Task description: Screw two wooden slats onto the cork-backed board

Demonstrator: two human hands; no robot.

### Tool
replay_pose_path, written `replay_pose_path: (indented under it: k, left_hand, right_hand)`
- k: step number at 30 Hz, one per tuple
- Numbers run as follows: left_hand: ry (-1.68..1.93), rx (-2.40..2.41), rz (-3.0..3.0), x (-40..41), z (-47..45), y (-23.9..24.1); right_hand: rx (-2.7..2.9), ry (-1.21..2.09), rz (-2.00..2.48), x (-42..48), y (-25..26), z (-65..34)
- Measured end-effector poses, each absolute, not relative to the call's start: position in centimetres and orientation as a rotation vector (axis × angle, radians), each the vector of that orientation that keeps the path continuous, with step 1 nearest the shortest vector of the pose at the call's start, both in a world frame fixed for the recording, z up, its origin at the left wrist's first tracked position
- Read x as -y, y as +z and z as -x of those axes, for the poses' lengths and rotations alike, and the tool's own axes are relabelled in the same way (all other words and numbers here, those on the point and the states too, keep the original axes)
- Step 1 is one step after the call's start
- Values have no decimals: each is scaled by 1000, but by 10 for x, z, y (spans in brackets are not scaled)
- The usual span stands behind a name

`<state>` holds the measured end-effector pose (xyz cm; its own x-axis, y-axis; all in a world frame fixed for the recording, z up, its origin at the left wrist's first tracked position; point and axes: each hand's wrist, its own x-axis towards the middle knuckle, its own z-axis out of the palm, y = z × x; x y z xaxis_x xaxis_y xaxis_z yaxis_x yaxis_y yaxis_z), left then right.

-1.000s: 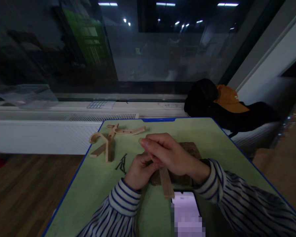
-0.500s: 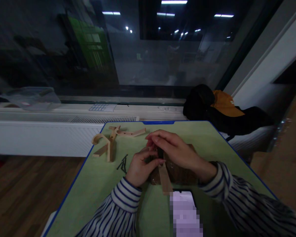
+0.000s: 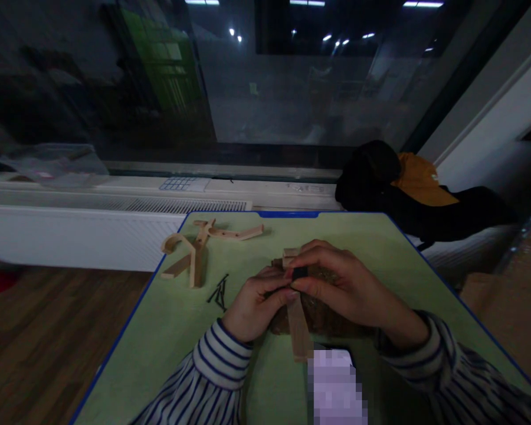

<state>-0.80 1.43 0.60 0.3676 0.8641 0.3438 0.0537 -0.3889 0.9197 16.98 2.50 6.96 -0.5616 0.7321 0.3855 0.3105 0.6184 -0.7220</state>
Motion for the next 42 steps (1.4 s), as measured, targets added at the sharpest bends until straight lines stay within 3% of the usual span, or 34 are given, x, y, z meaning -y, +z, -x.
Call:
replay_pose_path:
  k: [7, 17, 26, 32, 36, 42]
  left_hand:
    - [1266, -981, -1752, -12, 5, 7]
    - [1265, -1002, -1770, -11, 4, 7]
    - [1069, -843, -1770, -12, 10, 5]
    - [1216, -920, -1751, -10, 7, 5]
    - [1311, -1012, -1756, -9, 6, 3]
    - [1333, -1016, -1773, -8, 5, 4]
  right_hand:
    - [2225, 582, 829, -20, 72, -169]
    - [2324, 812, 699, -20, 85, -171]
    - [2386, 334, 744, -18, 83, -166]
    - [2370, 212, 772, -17, 81, -162]
    - [2353, 272, 800, -15, 81, -159]
    - [2298, 719, 788, -13, 86, -162]
